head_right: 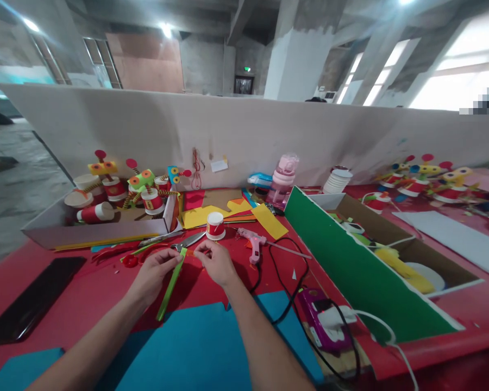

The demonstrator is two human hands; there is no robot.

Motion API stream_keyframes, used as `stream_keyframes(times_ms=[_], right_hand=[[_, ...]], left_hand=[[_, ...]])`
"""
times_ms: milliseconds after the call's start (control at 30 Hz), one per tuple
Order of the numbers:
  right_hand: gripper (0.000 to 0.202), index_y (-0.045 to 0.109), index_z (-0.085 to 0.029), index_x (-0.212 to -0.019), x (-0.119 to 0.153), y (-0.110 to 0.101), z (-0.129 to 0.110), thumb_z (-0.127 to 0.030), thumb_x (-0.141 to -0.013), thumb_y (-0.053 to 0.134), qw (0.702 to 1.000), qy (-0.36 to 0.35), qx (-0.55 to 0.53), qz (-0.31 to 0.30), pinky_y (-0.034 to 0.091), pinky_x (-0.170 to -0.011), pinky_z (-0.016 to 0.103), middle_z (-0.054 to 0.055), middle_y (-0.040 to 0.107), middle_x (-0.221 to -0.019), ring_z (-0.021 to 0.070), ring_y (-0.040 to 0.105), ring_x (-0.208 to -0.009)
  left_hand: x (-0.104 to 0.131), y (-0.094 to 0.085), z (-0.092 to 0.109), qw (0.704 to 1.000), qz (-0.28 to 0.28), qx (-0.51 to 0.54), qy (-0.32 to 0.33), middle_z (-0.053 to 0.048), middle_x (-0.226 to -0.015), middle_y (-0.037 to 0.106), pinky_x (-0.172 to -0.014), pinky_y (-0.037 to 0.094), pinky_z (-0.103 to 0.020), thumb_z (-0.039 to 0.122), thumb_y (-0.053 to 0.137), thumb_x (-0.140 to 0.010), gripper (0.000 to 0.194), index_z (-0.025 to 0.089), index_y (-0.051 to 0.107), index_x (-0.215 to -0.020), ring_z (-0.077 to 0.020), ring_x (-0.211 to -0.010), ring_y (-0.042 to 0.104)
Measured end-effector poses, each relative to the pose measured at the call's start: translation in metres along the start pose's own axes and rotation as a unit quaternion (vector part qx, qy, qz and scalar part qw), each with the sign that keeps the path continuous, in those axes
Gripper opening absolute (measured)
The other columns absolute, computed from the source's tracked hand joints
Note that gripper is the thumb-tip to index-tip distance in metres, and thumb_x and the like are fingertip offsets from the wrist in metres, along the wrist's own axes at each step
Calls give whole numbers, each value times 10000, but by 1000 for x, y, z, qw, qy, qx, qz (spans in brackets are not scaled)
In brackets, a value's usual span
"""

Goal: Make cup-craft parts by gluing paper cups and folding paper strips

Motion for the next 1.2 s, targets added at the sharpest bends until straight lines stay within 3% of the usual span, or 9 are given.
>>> stream_keyframes(times_ms=[333, 800, 1200], right_hand=[[231, 617, -170, -725, 1, 0, 1, -394, -714, 674, 999, 16, -31, 13, 455, -634, 266, 9, 637, -720, 138, 558, -661], [207, 605, -172, -727, 2, -3, 2, -366, -723, 677, 999, 6, 0, 40, 442, -600, 253, -2, 630, -700, 128, 553, -633], [191, 646, -169, -771, 2, 1, 2, -359, -747, 646, 1000, 3, 0, 27, 455, -626, 262, 19, 668, -742, 143, 586, -674]], left_hand=[[6, 10, -9, 1000, 2, -6, -25, 34, -623, 546, -506, 332, -184, 399, 757, -639, 301, 159, 621, -761, -75, -543, 437], [7, 15, -6, 1000, -14, -15, -7, 12, -677, 592, -560, 382, -207, 376, 753, -648, 286, 154, 653, -799, -98, -591, 477], [5, 17, -10, 1000, -23, -3, -10, 18, -658, 597, -535, 367, -207, 362, 737, -678, 267, 166, 655, -839, -89, -550, 470]])
Point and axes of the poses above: each hand's wrist, its own x-axis away from the middle knuckle, its own y-axis out of the palm, z = x × y, the point moved 9 cm from there along -x, towards the middle knuckle
